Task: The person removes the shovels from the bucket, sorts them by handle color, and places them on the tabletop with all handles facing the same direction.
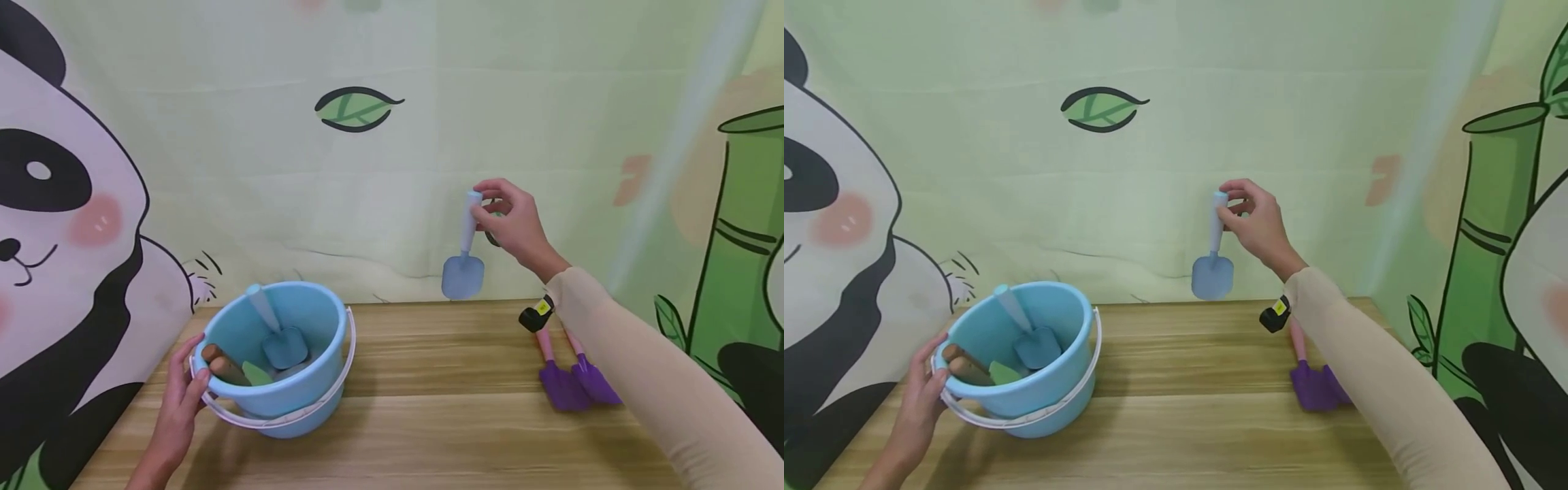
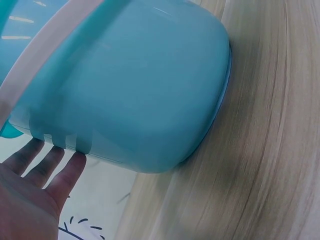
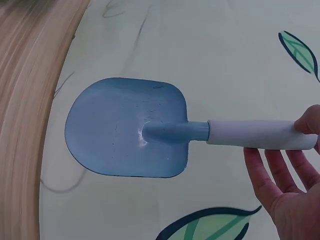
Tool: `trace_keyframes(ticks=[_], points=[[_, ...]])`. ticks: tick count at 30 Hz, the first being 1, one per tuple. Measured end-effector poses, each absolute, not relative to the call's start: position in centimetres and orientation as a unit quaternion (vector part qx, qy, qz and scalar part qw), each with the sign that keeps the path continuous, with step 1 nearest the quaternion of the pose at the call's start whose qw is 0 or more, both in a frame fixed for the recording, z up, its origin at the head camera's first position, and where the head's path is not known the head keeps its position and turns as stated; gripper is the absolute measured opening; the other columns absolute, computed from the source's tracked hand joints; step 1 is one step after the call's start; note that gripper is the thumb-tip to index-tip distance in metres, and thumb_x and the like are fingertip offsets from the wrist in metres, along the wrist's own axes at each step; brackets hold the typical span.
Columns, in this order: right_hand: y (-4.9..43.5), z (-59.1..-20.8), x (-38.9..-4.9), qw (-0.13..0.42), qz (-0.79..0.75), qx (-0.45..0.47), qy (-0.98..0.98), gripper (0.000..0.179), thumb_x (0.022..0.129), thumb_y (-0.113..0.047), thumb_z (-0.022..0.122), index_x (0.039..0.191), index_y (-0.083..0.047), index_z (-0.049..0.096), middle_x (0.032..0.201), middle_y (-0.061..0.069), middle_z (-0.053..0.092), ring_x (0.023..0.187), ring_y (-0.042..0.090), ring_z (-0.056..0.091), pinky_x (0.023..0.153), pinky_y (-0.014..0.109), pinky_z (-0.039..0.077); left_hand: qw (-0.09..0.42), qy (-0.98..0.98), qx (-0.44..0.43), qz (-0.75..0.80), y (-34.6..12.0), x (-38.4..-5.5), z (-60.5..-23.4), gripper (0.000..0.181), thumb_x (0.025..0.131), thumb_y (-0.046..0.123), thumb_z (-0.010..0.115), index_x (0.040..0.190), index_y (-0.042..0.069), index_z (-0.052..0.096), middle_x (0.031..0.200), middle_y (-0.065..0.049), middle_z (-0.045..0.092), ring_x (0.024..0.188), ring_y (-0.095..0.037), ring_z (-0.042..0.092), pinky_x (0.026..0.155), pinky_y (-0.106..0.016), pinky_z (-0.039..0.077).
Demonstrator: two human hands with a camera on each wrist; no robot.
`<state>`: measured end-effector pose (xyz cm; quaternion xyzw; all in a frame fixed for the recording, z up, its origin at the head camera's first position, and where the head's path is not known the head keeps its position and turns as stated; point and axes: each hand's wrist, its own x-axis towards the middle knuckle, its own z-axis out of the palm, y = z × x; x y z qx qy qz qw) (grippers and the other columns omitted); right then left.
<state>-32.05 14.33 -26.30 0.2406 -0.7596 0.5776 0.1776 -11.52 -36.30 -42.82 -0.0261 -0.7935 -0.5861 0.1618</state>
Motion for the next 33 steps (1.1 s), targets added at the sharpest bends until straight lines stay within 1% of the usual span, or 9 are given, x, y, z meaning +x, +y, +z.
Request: trace_keyframes(ticks=[1, 3, 7, 10, 14, 20, 23, 27, 33], points=[[14.6, -26.4, -32.0, 0.177, 0.577, 0.237, -0.761, 0.034, 0.099, -0.016, 0.068, 0.13, -0.006, 0.062, 0.118, 0.014, 0.062, 0.096, 0.031, 0.066, 0.075, 0.033, 0.06, 0.161, -0.795, -0.026, -0.585, -36.3, -11.5, -42.8, 0.056, 0.112, 0.023, 0.038, 0.163, 0.029, 0.016, 0.155, -0.004, 0.026, 0.119, -0.001, 0.047, 0.081, -0.018, 0.049], [15.2, -26.7, -31.9, 0.178, 0.577, 0.232, -0.763, 0.034, 0.099, -0.015, 0.068, 0.131, -0.005, 0.062, 0.118, 0.014, 0.062, 0.096, 0.03, 0.067, 0.076, 0.035, 0.061, 0.163, -0.793, -0.029, -0.586, -36.3, -11.5, -42.8, 0.056, 0.112, 0.023, 0.038, 0.163, 0.029, 0.017, 0.153, -0.002, 0.028, 0.119, -0.001, 0.047, 0.081, -0.019, 0.05], [16.1, -27.3, -31.7, 0.177, 0.575, 0.221, -0.768, 0.036, 0.099, -0.016, 0.068, 0.132, -0.004, 0.061, 0.118, 0.014, 0.062, 0.096, 0.028, 0.067, 0.076, 0.034, 0.06, 0.161, -0.795, -0.027, -0.584, -36.3, -11.5, -42.8, 0.055, 0.112, 0.024, 0.037, 0.163, 0.029, 0.017, 0.153, -0.003, 0.029, 0.121, -0.002, 0.045, 0.079, -0.02, 0.05], [16.6, -27.8, -31.6, 0.172, 0.577, 0.213, -0.769, 0.037, 0.099, -0.017, 0.068, 0.133, -0.004, 0.06, 0.118, 0.014, 0.061, 0.096, 0.028, 0.066, 0.075, 0.032, 0.06, 0.158, -0.8, -0.022, -0.578, -36.3, -11.4, -42.8, 0.056, 0.112, 0.025, 0.036, 0.163, 0.03, 0.016, 0.155, -0.005, 0.028, 0.122, -0.002, 0.044, 0.079, -0.02, 0.05], [17.2, -28.4, -31.5, 0.172, 0.58, 0.212, -0.768, 0.034, 0.099, -0.014, 0.068, 0.131, -0.005, 0.062, 0.117, 0.014, 0.061, 0.095, 0.028, 0.065, 0.075, 0.035, 0.061, 0.152, -0.806, -0.016, -0.571, -36.3, -11.4, -42.8, 0.056, 0.112, 0.027, 0.035, 0.163, 0.031, 0.014, 0.156, -0.009, 0.025, 0.123, -0.005, 0.043, 0.079, -0.02, 0.05], [18.2, -28.9, -31.4, 0.179, 0.577, 0.208, -0.769, 0.034, 0.099, -0.013, 0.068, 0.131, -0.005, 0.063, 0.12, 0.015, 0.063, 0.096, 0.025, 0.067, 0.075, 0.035, 0.061, 0.15, -0.806, -0.016, -0.572, -36.3, -11.4, -42.7, 0.056, 0.112, 0.028, 0.036, 0.163, 0.032, 0.013, 0.158, -0.011, 0.022, 0.127, -0.01, 0.041, 0.078, -0.02, 0.05], [18.5, -29.1, -31.4, 0.177, 0.574, 0.204, -0.773, 0.036, 0.099, -0.014, 0.069, 0.133, -0.005, 0.062, 0.121, 0.016, 0.063, 0.096, 0.024, 0.067, 0.076, 0.037, 0.06, 0.154, -0.803, -0.018, -0.575, -36.3, -11.4, -42.7, 0.056, 0.112, 0.027, 0.036, 0.164, 0.031, 0.014, 0.158, -0.01, 0.022, 0.126, -0.009, 0.042, 0.078, -0.02, 0.05], [18.8, -29.3, -31.4, 0.174, 0.564, 0.197, -0.782, 0.039, 0.099, -0.015, 0.069, 0.135, -0.004, 0.06, 0.123, 0.016, 0.063, 0.096, 0.024, 0.067, 0.076, 0.035, 0.06, 0.157, -0.802, -0.021, -0.576, -36.3, -11.3, -42.6, 0.056, 0.112, 0.026, 0.036, 0.163, 0.031, 0.014, 0.158, -0.01, 0.023, 0.125, -0.007, 0.043, 0.078, -0.02, 0.05], [19.2, -29.6, -31.2, 0.17, 0.559, 0.19, -0.789, 0.041, 0.099, -0.016, 0.069, 0.137, -0.003, 0.059, 0.123, 0.016, 0.063, 0.099, 0.026, 0.067, 0.074, 0.032, 0.06, 0.154, -0.807, -0.019, -0.57, -36.3, -11.3, -42.5, 0.056, 0.112, 0.026, 0.036, 0.164, 0.031, 0.014, 0.158, -0.011, 0.021, 0.126, -0.008, 0.042, 0.078, -0.021, 0.05]])
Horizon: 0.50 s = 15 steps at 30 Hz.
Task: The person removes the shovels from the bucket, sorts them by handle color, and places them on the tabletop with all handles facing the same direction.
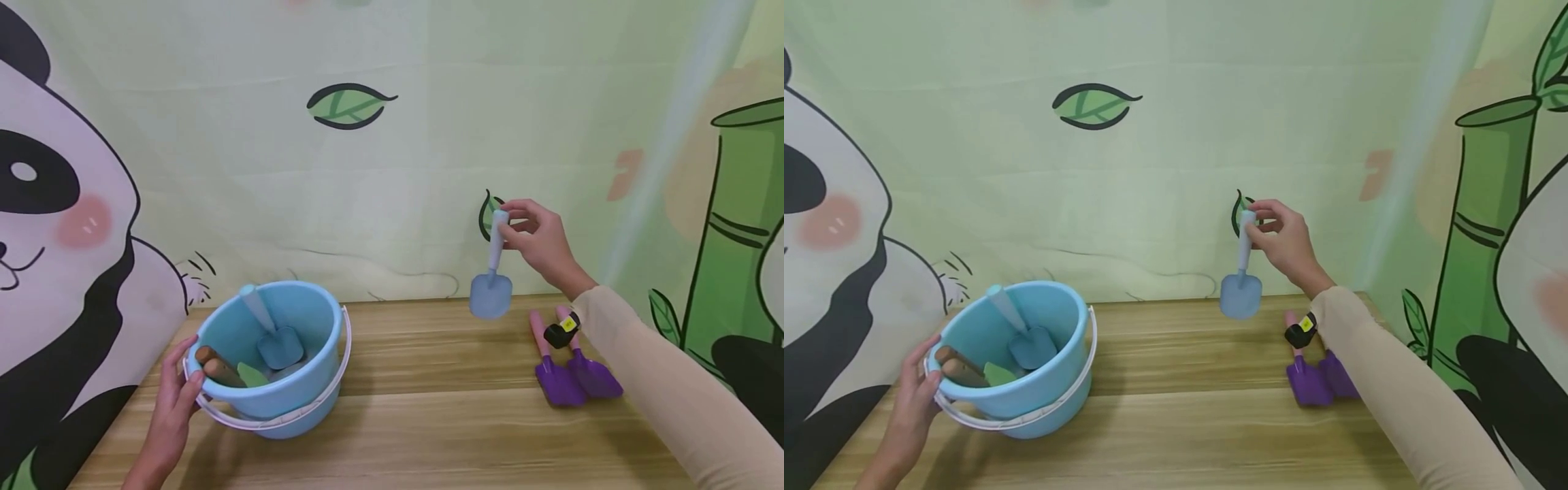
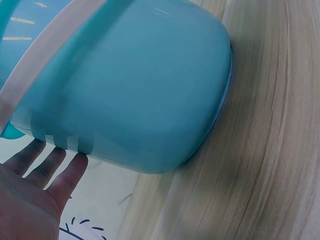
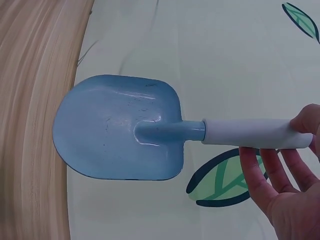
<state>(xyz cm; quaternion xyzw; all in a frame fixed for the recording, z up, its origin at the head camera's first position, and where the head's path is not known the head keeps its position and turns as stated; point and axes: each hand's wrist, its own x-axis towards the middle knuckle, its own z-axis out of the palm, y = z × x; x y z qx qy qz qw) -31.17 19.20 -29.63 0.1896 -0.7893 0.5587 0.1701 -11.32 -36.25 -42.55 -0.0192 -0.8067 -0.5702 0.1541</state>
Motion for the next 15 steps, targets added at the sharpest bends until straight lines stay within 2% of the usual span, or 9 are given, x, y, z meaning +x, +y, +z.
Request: trace_keyframes(ticks=[9, 15], points=[[20.2, -30.8, -31.4, 0.138, 0.549, 0.16, -0.809, 0.04, 0.1, -0.018, 0.069, 0.137, -0.006, 0.06, 0.123, 0.019, 0.064, 0.1, 0.03, 0.067, 0.073, 0.031, 0.06, 0.156, -0.807, -0.024, -0.57, -36.3, -11.4, -42.6, 0.056, 0.112, 0.025, 0.036, 0.163, 0.031, 0.014, 0.158, -0.01, 0.022, 0.125, -0.008, 0.043, 0.079, -0.021, 0.05], [21.0, -32.8, -32.0, 0.115, 0.538, 0.155, -0.82, 0.041, 0.099, -0.015, 0.07, 0.136, -0.002, 0.06, 0.125, 0.024, 0.063, 0.099, 0.029, 0.067, 0.073, 0.038, 0.061, 0.154, -0.809, -0.019, -0.566, -36.2, -11.3, -42.6, 0.056, 0.112, 0.027, 0.036, 0.163, 0.032, 0.013, 0.158, -0.01, 0.022, 0.125, -0.008, 0.043, 0.079, -0.022, 0.05]])
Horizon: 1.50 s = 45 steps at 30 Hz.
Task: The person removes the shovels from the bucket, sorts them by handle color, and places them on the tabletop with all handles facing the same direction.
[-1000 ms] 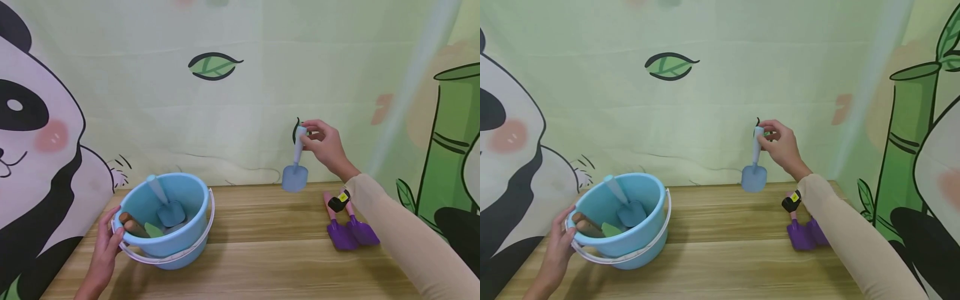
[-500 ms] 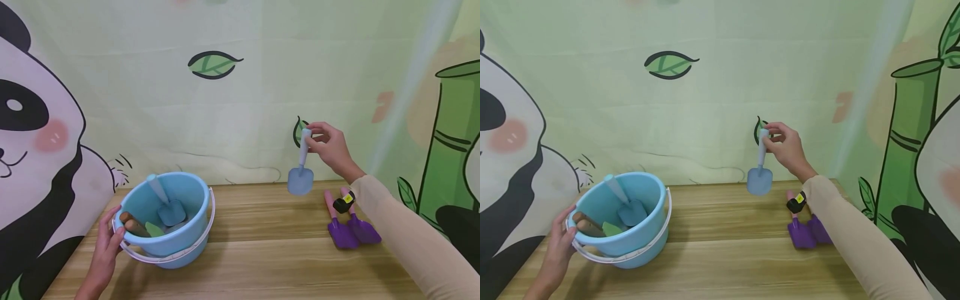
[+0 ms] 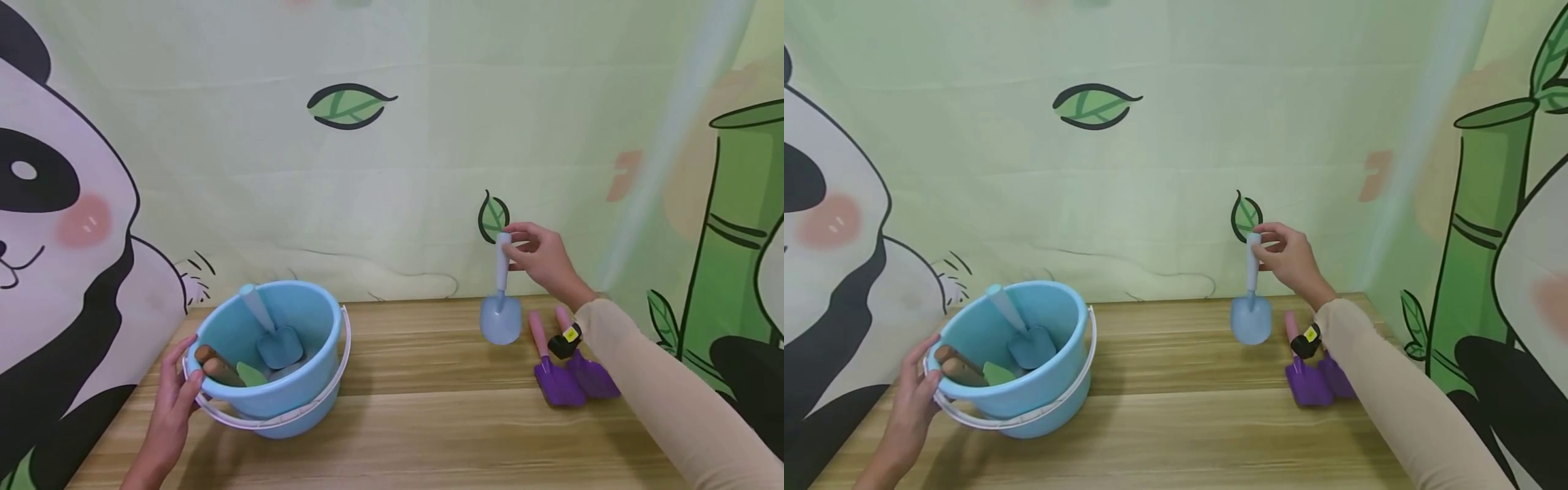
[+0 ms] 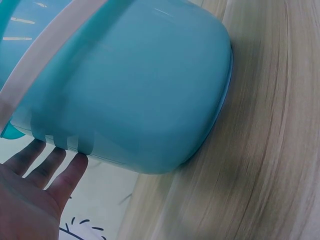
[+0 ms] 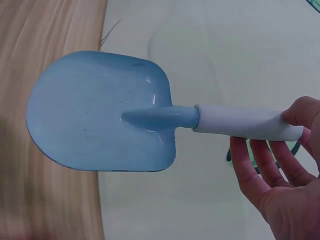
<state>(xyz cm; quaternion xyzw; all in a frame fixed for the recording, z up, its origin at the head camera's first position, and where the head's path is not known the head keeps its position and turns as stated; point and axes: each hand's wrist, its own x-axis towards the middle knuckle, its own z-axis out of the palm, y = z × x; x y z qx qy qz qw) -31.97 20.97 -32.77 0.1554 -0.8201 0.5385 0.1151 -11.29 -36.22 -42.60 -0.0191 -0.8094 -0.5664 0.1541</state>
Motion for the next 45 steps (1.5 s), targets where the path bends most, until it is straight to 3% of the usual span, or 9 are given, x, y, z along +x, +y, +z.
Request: trace_keyframes(ticks=[8, 10, 15, 17, 24, 30, 35, 37, 45], points=[[21.4, -35.1, -32.6, 0.079, 0.554, 0.16, -0.813, 0.042, 0.098, -0.01, 0.07, 0.136, 0.003, 0.059, 0.126, 0.029, 0.062, 0.097, 0.029, 0.067, 0.072, 0.042, 0.061, 0.148, -0.816, -0.012, -0.559, -36.3, -11.4, -42.4, 0.056, 0.112, 0.029, 0.034, 0.163, 0.033, 0.012, 0.159, -0.013, 0.02, 0.135, -0.04, 0.038, 0.08, -0.025, 0.052], [21.4, -35.5, -32.6, 0.069, 0.557, 0.157, -0.813, 0.042, 0.098, -0.01, 0.07, 0.136, 0.003, 0.058, 0.127, 0.028, 0.061, 0.098, 0.03, 0.067, 0.074, 0.045, 0.061, 0.147, -0.815, -0.012, -0.56, -36.3, -11.5, -42.5, 0.056, 0.112, 0.029, 0.034, 0.163, 0.033, 0.012, 0.159, -0.014, 0.02, 0.134, -0.034, 0.04, 0.08, -0.024, 0.052], [21.3, -36.5, -32.6, 0.046, 0.558, 0.144, -0.816, 0.044, 0.099, -0.009, 0.069, 0.139, 0.003, 0.056, 0.13, 0.029, 0.06, 0.103, 0.034, 0.065, 0.077, 0.047, 0.06, 0.151, -0.81, -0.021, -0.566, -36.3, -11.5, -42.7, 0.055, 0.112, 0.026, 0.034, 0.163, 0.031, 0.013, 0.157, -0.011, 0.024, 0.125, -0.004, 0.043, 0.078, -0.021, 0.051], [21.4, -37.0, -32.6, 0.039, 0.557, 0.141, -0.818, 0.044, 0.099, -0.009, 0.068, 0.139, 0.004, 0.056, 0.131, 0.03, 0.06, 0.105, 0.036, 0.064, 0.077, 0.047, 0.06, 0.152, -0.809, -0.023, -0.568, -36.3, -11.4, -42.7, 0.055, 0.112, 0.026, 0.034, 0.163, 0.03, 0.014, 0.156, -0.01, 0.025, 0.122, 0.0, 0.043, 0.078, -0.02, 0.051], [21.3, -38.4, -32.6, 0.008, 0.559, 0.131, -0.819, 0.041, 0.1, -0.008, 0.067, 0.138, 0.005, 0.056, 0.133, 0.031, 0.058, 0.107, 0.037, 0.063, 0.082, 0.053, 0.058, 0.151, -0.814, -0.018, -0.561, -36.2, -11.4, -42.6, 0.056, 0.112, 0.028, 0.034, 0.164, 0.032, 0.013, 0.158, -0.011, 0.022, 0.134, -0.024, 0.042, 0.079, -0.021, 0.05], [21.3, -39.4, -32.4, -0.013, 0.563, 0.123, -0.817, 0.043, 0.101, -0.009, 0.066, 0.14, 0.005, 0.055, 0.135, 0.031, 0.056, 0.111, 0.039, 0.061, 0.083, 0.053, 0.058, 0.153, -0.81, -0.021, -0.566, -36.3, -11.5, -42.7, 0.056, 0.112, 0.026, 0.034, 0.163, 0.031, 0.013, 0.158, -0.011, 0.022, 0.133, -0.019, 0.042, 0.078, -0.02, 0.05], [21.3, -40.1, -32.3, -0.023, 0.554, 0.117, -0.824, 0.043, 0.102, -0.012, 0.065, 0.141, 0.002, 0.055, 0.137, 0.031, 0.054, 0.114, 0.041, 0.06, 0.086, 0.056, 0.056, 0.148, -0.814, -0.016, -0.561, -36.2, -11.3, -42.4, 0.056, 0.112, 0.029, 0.033, 0.164, 0.033, 0.011, 0.16, -0.015, 0.019, 0.138, -0.047, 0.034, 0.08, -0.022, 0.051], [21.3, -40.4, -32.2, -0.029, 0.553, 0.117, -0.824, 0.043, 0.102, -0.012, 0.064, 0.141, 0.002, 0.054, 0.138, 0.031, 0.053, 0.114, 0.041, 0.06, 0.087, 0.056, 0.056, 0.147, -0.815, -0.016, -0.561, -36.1, -11.3, -42.3, 0.056, 0.112, 0.03, 0.033, 0.164, 0.033, 0.01, 0.161, -0.016, 0.018, 0.138, -0.052, 0.032, 0.08, -0.024, 0.052], [21.6, -41.0, -32.3, -0.047, 0.554, 0.112, -0.824, 0.043, 0.103, -0.013, 0.064, 0.141, 0.002, 0.054, 0.136, 0.03, 0.052, 0.112, 0.038, 0.061, 0.086, 0.053, 0.057, 0.147, -0.813, -0.012, -0.563, -36.1, -11.3, -42.4, 0.056, 0.112, 0.029, 0.034, 0.164, 0.033, 0.012, 0.159, -0.012, 0.02, 0.136, -0.046, 0.035, 0.083, -0.028, 0.053]])
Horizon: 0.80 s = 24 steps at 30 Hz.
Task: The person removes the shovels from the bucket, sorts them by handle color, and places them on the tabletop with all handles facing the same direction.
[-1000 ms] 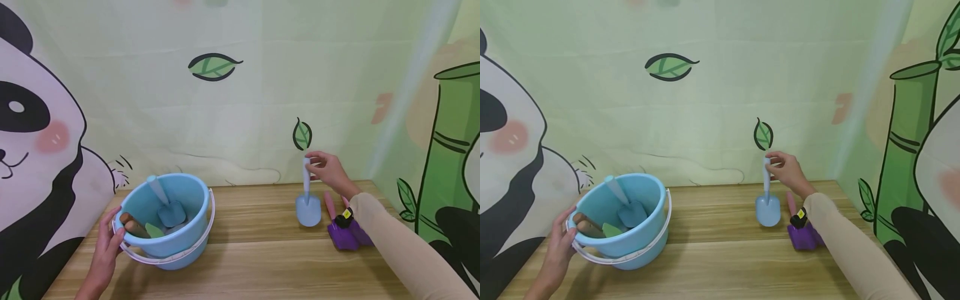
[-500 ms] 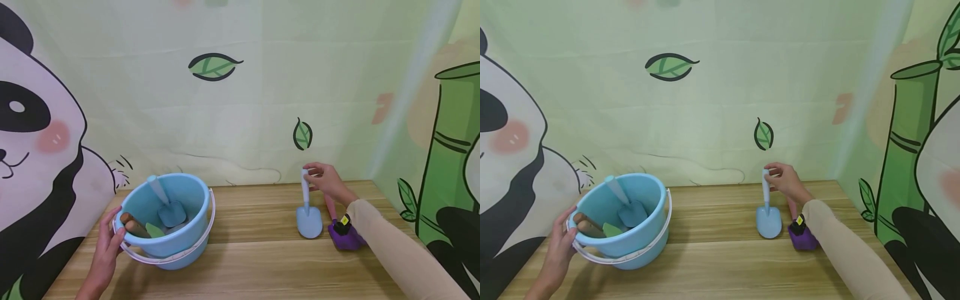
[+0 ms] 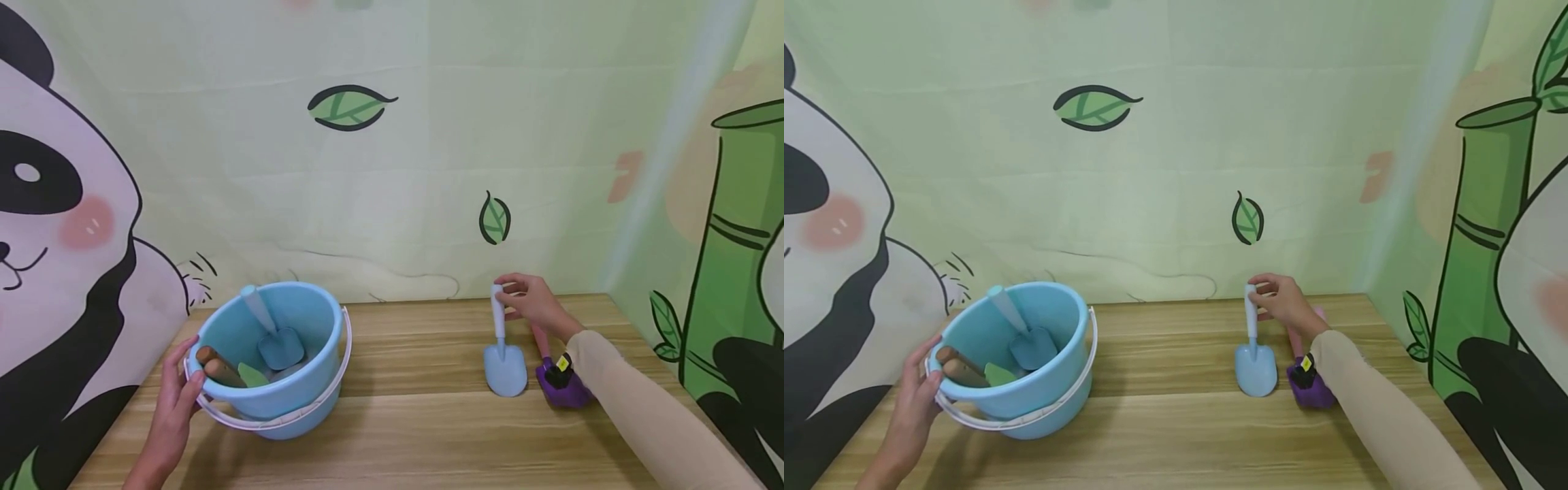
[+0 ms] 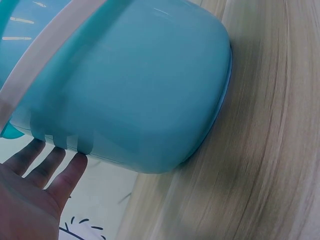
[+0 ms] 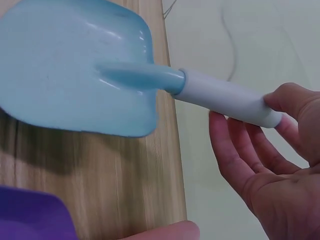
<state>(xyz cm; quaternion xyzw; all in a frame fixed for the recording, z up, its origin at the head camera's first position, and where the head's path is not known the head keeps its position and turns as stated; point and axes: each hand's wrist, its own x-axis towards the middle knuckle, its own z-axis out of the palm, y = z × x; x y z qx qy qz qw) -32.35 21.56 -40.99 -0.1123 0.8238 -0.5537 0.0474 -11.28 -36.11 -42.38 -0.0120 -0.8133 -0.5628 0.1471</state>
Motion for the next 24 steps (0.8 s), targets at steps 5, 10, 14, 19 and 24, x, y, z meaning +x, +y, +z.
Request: trace_keyframes(ticks=[5, 10, 14, 19, 24], points=[[21.6, -41.2, -32.7, 0.062, -0.55, -0.108, 0.826, 0.042, 0.103, -0.012, 0.064, 0.14, 0.003, 0.054, 0.133, 0.032, 0.053, 0.107, 0.037, 0.063, 0.085, 0.052, 0.058, 0.148, -0.816, -0.01, -0.558, -36.1, -11.3, -42.3, 0.056, 0.112, 0.03, 0.034, 0.163, 0.033, 0.012, 0.159, -0.013, 0.021, 0.136, -0.045, 0.036, 0.088, -0.039, 0.055], [21.8, -41.5, -32.9, 0.087, -0.541, -0.097, 0.831, 0.04, 0.103, -0.01, 0.062, 0.14, 0.003, 0.054, 0.131, 0.032, 0.053, 0.107, 0.037, 0.064, 0.087, 0.054, 0.056, 0.15, -0.813, -0.01, -0.563, -36.1, -11.2, -42.3, 0.056, 0.112, 0.029, 0.035, 0.163, 0.032, 0.014, 0.157, -0.01, 0.023, 0.134, -0.03, 0.041, 0.082, -0.025, 0.052], [21.9, -41.8, -33.1, 0.106, -0.535, -0.102, 0.832, 0.039, 0.104, -0.009, 0.06, 0.141, 0.004, 0.053, 0.133, 0.033, 0.053, 0.109, 0.038, 0.064, 0.089, 0.056, 0.055, 0.148, -0.815, -0.009, -0.561, -36.1, -11.3, -42.3, 0.056, 0.112, 0.029, 0.035, 0.163, 0.033, 0.014, 0.158, -0.011, 0.023, 0.133, -0.03, 0.041, 0.085, -0.032, 0.055], [21.9, -42.2, -33.3, 0.126, -0.531, -0.108, 0.831, 0.039, 0.104, -0.008, 0.06, 0.14, 0.005, 0.052, 0.13, 0.034, 0.055, 0.106, 0.037, 0.065, 0.087, 0.055, 0.056, 0.144, -0.813, -0.007, -0.564, -36.1, -11.3, -42.3, 0.056, 0.112, 0.03, 0.035, 0.163, 0.033, 0.013, 0.159, -0.013, 0.021, 0.129, -0.019, 0.043, 0.082, -0.027, 0.053], [21.9, -42.8, -33.5, 0.14, -0.518, -0.113, 0.836, 0.04, 0.103, -0.009, 0.061, 0.139, 0.006, 0.052, 0.126, 0.032, 0.058, 0.099, 0.033, 0.068, 0.085, 0.052, 0.058, 0.145, -0.81, -0.01, -0.568, -36.1, -11.2, -42.3, 0.057, 0.112, 0.03, 0.036, 0.163, 0.033, 0.012, 0.16, -0.015, 0.02, 0.124, -0.008, 0.044, 0.08, -0.023, 0.051]])
